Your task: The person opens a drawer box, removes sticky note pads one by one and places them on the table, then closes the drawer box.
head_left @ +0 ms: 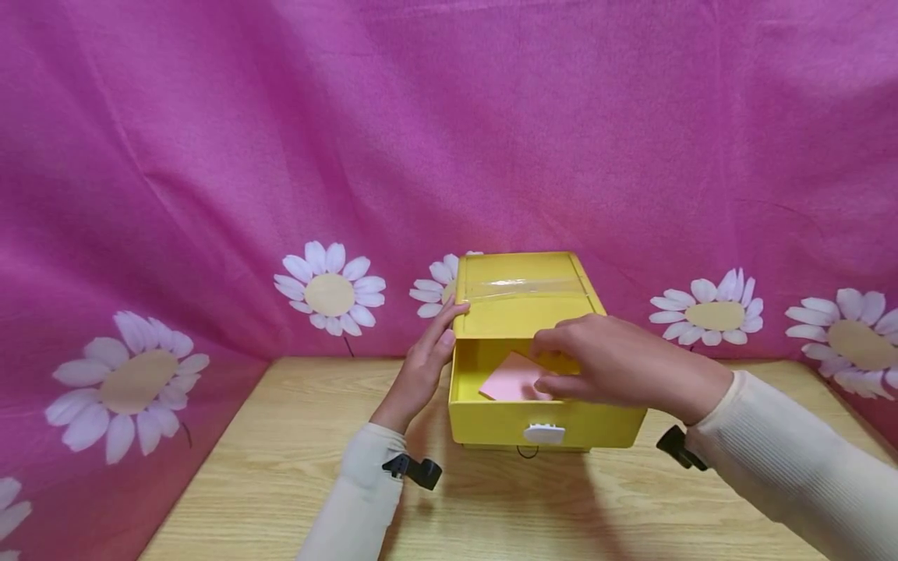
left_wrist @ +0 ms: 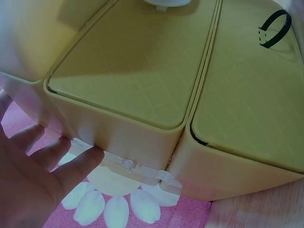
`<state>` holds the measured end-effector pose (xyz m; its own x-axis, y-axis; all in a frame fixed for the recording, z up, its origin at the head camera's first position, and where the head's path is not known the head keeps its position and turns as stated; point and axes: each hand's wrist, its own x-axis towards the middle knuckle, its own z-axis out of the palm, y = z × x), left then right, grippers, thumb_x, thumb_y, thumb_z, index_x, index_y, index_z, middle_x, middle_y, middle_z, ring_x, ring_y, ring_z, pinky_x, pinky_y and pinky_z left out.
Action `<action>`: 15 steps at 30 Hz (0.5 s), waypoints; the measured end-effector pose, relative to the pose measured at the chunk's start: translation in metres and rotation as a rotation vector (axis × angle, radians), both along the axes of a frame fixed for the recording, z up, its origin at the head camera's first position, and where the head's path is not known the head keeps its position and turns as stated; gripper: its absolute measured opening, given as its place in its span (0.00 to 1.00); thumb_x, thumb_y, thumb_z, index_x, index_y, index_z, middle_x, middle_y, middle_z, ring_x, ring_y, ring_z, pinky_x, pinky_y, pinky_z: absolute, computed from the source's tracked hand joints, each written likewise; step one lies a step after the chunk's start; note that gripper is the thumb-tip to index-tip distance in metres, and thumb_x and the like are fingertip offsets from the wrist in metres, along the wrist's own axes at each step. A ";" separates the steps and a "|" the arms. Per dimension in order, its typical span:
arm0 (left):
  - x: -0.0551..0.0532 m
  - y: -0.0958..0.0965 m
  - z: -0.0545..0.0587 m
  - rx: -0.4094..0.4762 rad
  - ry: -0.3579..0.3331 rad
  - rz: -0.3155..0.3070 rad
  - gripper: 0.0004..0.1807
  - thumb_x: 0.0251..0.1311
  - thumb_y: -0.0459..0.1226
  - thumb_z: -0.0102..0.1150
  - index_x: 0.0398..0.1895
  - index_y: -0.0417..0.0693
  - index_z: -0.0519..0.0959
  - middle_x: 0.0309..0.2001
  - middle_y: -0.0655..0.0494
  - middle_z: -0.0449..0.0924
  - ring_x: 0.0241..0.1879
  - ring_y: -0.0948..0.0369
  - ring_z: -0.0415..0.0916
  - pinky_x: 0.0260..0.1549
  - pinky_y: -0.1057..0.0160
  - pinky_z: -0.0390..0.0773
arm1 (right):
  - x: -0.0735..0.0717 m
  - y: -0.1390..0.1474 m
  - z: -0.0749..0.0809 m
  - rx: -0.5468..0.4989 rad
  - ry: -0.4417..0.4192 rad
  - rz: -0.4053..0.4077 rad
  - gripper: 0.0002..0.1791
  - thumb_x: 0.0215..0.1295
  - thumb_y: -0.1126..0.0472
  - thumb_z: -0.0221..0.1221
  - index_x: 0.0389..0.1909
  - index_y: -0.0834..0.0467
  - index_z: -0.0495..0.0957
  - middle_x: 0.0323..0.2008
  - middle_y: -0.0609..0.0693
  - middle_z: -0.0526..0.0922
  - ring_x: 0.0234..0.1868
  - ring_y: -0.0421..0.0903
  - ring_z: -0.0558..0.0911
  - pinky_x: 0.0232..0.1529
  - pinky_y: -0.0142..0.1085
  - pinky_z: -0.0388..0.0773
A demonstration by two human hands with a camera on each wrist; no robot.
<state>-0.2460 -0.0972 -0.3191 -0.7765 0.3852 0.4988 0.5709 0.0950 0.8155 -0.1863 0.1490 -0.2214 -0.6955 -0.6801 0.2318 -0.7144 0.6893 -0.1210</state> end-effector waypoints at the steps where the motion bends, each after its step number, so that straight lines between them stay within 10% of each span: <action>1: 0.000 0.000 0.000 -0.001 0.000 0.000 0.24 0.75 0.37 0.36 0.71 0.44 0.61 0.76 0.46 0.45 0.71 0.51 0.55 0.59 0.46 0.69 | -0.001 -0.001 0.000 0.002 -0.017 0.004 0.06 0.59 0.53 0.66 0.35 0.47 0.81 0.23 0.36 0.74 0.23 0.35 0.71 0.23 0.32 0.69; 15: 0.001 0.000 0.001 -0.006 -0.002 0.003 0.24 0.75 0.37 0.36 0.71 0.44 0.61 0.76 0.46 0.45 0.70 0.50 0.55 0.59 0.47 0.69 | -0.009 -0.011 -0.003 0.072 -0.129 0.021 0.07 0.61 0.54 0.63 0.28 0.48 0.74 0.15 0.40 0.65 0.16 0.36 0.64 0.17 0.31 0.62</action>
<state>-0.2447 -0.0970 -0.3182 -0.7785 0.3863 0.4947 0.5690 0.1016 0.8160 -0.1955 0.1384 -0.2248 -0.7017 -0.7066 0.0915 -0.7105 0.6843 -0.1641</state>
